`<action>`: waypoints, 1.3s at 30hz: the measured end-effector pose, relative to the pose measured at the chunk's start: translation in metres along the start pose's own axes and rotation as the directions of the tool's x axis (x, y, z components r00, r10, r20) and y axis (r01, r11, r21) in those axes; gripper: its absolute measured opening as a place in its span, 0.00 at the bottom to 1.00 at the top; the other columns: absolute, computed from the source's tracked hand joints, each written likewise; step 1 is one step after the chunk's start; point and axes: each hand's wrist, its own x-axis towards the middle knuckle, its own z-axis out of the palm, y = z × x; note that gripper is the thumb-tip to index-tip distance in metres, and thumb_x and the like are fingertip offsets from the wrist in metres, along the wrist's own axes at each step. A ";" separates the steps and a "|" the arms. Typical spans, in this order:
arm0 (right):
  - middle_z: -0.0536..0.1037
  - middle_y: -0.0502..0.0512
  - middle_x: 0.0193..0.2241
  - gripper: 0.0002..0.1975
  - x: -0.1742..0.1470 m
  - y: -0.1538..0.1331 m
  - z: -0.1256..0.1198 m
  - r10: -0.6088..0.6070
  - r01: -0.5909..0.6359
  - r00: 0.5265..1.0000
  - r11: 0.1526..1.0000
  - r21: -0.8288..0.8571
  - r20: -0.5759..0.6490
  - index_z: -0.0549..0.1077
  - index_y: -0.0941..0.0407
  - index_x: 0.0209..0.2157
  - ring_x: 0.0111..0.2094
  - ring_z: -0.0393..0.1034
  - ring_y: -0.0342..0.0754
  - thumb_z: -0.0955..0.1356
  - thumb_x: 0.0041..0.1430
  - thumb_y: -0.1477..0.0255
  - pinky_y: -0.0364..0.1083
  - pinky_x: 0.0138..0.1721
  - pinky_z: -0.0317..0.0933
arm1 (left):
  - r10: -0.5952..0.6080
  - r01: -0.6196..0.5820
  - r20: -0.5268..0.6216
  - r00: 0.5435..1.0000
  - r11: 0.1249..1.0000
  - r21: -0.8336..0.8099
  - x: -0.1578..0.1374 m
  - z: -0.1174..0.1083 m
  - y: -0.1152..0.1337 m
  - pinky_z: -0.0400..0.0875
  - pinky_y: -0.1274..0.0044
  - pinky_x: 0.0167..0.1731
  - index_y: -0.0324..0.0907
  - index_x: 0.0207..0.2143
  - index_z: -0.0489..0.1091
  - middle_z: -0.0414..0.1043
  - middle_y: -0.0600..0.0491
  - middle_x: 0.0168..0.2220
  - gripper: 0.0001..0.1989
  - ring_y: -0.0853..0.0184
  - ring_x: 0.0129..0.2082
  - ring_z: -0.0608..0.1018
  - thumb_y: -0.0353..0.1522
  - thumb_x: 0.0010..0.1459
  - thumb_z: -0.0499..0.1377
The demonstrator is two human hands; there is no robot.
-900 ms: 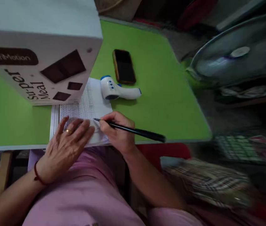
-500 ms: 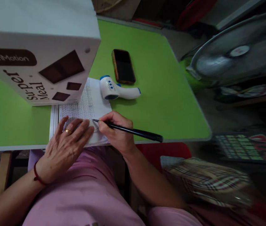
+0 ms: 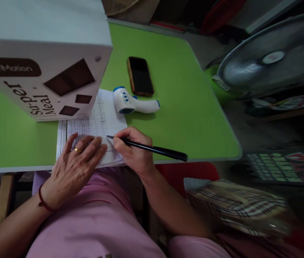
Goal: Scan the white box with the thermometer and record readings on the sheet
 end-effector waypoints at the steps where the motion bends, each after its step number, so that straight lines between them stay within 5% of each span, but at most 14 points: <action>1: 0.72 0.45 0.18 0.05 0.000 0.000 0.000 0.005 -0.005 1.000 1.000 -0.005 -0.004 0.71 0.56 0.25 0.18 0.63 0.38 0.68 0.54 0.74 0.38 0.21 0.59 | 0.001 -0.001 0.000 1.000 1.000 -0.001 0.000 0.000 0.000 0.56 0.55 0.64 0.40 0.61 0.64 0.65 0.48 0.62 0.19 0.57 0.61 0.67 0.27 0.70 0.50; 13: 0.73 0.46 0.19 0.05 0.001 -0.002 -0.001 -0.047 0.047 0.999 0.998 -0.048 0.003 0.70 0.56 0.25 0.19 0.64 0.39 0.67 0.54 0.74 0.39 0.22 0.61 | 0.002 -0.003 -0.007 1.000 1.000 -0.006 0.000 0.000 -0.001 0.55 0.56 0.65 0.39 0.61 0.65 0.66 0.47 0.61 0.19 0.57 0.61 0.67 0.27 0.69 0.51; 26: 0.71 0.46 0.17 0.04 0.000 -0.003 -0.001 0.121 -0.122 0.991 0.993 -0.007 -0.053 0.69 0.55 0.24 0.18 0.63 0.40 0.67 0.51 0.71 0.40 0.20 0.59 | 0.010 -0.010 -0.013 1.000 1.000 0.006 0.002 -0.001 0.000 0.58 0.55 0.63 0.39 0.60 0.66 0.67 0.47 0.61 0.19 0.56 0.60 0.68 0.27 0.69 0.51; 39: 0.69 0.45 0.17 0.05 0.000 0.000 -0.001 0.043 -0.043 0.999 0.999 0.010 -0.026 0.69 0.56 0.24 0.17 0.60 0.39 0.67 0.52 0.73 0.39 0.20 0.58 | 0.006 -0.006 -0.015 1.000 1.000 0.004 0.002 -0.001 -0.001 0.57 0.55 0.64 0.39 0.60 0.66 0.66 0.47 0.61 0.19 0.57 0.60 0.68 0.26 0.69 0.51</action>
